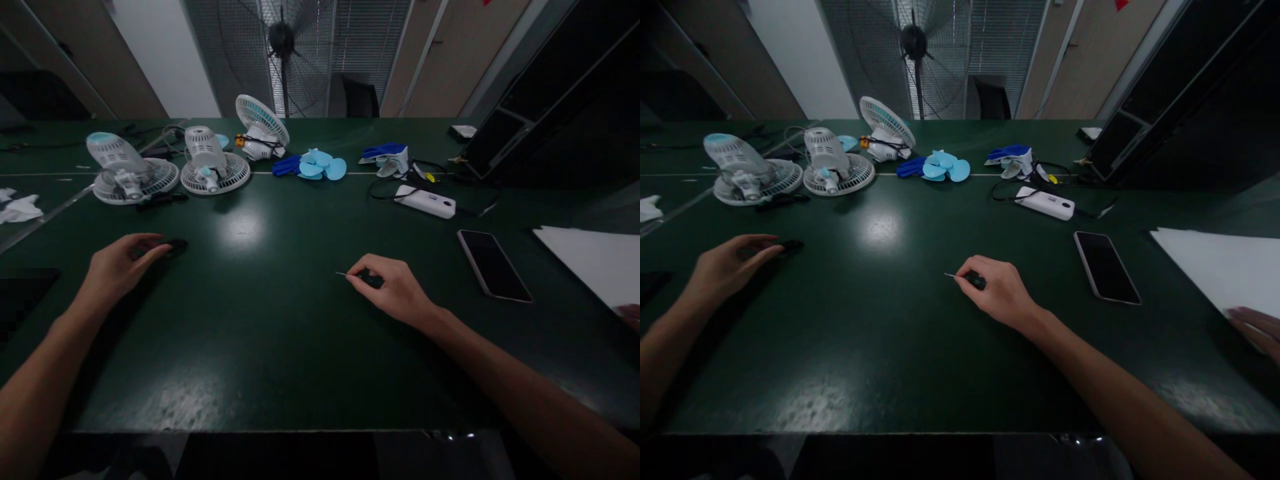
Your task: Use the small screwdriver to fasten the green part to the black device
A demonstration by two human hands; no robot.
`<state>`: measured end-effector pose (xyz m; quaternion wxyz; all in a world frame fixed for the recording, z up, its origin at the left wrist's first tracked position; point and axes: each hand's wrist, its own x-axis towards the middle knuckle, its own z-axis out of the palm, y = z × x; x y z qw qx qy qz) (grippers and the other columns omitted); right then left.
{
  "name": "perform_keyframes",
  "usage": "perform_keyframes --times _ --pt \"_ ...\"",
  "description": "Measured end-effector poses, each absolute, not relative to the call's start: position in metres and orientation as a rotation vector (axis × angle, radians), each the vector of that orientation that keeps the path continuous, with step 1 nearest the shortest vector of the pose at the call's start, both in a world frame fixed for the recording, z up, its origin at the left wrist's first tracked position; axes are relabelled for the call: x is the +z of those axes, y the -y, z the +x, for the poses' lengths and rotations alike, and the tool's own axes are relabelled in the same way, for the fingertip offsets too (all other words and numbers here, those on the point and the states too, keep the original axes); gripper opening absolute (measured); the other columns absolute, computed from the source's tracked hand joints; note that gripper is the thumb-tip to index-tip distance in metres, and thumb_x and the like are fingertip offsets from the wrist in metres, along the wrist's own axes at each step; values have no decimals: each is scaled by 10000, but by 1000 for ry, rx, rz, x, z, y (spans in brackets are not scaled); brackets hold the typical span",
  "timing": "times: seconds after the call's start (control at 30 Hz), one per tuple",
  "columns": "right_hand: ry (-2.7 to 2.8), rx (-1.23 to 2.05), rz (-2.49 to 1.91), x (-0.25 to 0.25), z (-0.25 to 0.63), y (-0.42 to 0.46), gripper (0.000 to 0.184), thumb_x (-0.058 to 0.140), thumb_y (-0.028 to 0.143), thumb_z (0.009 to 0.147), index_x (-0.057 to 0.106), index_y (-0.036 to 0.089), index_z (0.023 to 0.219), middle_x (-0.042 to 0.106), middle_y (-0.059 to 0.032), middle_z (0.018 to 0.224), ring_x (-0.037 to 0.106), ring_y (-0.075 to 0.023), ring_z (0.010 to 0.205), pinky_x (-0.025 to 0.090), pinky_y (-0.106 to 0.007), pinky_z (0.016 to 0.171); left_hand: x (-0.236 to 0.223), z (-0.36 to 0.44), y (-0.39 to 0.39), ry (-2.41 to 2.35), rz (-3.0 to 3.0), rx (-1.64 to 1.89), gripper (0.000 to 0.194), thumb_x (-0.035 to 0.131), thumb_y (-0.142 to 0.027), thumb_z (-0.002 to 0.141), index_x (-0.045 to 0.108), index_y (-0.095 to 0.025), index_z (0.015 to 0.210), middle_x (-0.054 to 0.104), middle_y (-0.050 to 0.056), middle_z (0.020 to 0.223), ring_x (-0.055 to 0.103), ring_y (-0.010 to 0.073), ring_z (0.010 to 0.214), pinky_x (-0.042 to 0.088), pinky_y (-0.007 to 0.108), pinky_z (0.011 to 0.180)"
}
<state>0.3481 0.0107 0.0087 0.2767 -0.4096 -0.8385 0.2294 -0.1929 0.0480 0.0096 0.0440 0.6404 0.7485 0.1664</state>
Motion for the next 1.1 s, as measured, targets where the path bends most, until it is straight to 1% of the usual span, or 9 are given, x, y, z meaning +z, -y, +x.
perform_keyframes --times 0.1,0.2,0.37,0.47,0.6,0.7,0.87,0.97,1.1 --pt "2251 618 -1105 9 348 -11 141 629 269 992 692 195 1094 720 -56 1029 683 -186 896 554 -338 762 9 -199 -45 -2289 2020 415 591 615 -727 799 724 -244 1121 706 4 1135 641 188 832 513 265 728" --pt "2250 632 -1115 10 348 -11 130 633 265 990 692 196 1083 717 -50 1023 680 -179 886 550 -328 749 9 -200 -43 -2250 2094 422 514 585 -699 835 744 -262 1053 704 -18 1112 651 188 857 512 273 771" --pt "2252 637 -1107 10 348 -11 132 629 262 994 691 193 1088 715 -50 1033 682 -177 897 555 -326 760 10 -194 -44 -2224 2129 395 437 574 -576 872 735 -207 1042 683 38 1109 646 203 862 506 289 787" --pt "2252 636 -1108 10 349 -11 137 629 268 993 691 194 1090 718 -57 1037 685 -183 897 559 -328 754 14 -193 -44 -2222 2138 399 453 535 -576 882 715 -205 1068 680 55 1114 652 219 881 514 298 801" --pt "2249 648 -1113 10 348 -10 141 627 274 994 690 201 1096 719 -58 1048 685 -187 911 565 -335 765 19 -199 -41 -2202 2045 340 487 580 -568 823 711 -221 1137 690 57 1158 678 234 900 524 315 826" --pt "2250 649 -1108 11 348 -10 142 628 272 993 692 204 1100 717 -54 1051 682 -182 906 562 -327 751 18 -205 -43 -2218 2009 349 421 602 -516 794 730 -229 1074 707 41 1142 687 238 943 518 323 888" --pt "2256 621 -1108 11 348 -10 147 631 272 988 695 202 1100 721 -58 1044 682 -184 896 559 -329 748 11 -211 -48 -2285 1955 294 321 611 -423 823 706 -209 1043 718 44 1082 691 235 928 530 315 845" --pt "2274 628 -1107 10 349 -10 152 630 269 990 688 202 1113 716 -55 1059 681 -181 911 557 -320 743 10 -202 -44 -2344 1930 429 355 607 -420 870 659 -205 1148 719 40 1082 695 220 912 535 306 824" --pt "2272 633 -1108 10 348 -10 148 633 269 988 688 206 1110 715 -45 1053 681 -177 908 553 -318 748 11 -176 -39 -2322 1949 879 366 647 -467 889 676 -220 1157 733 2 1097 697 197 949 534 292 878"
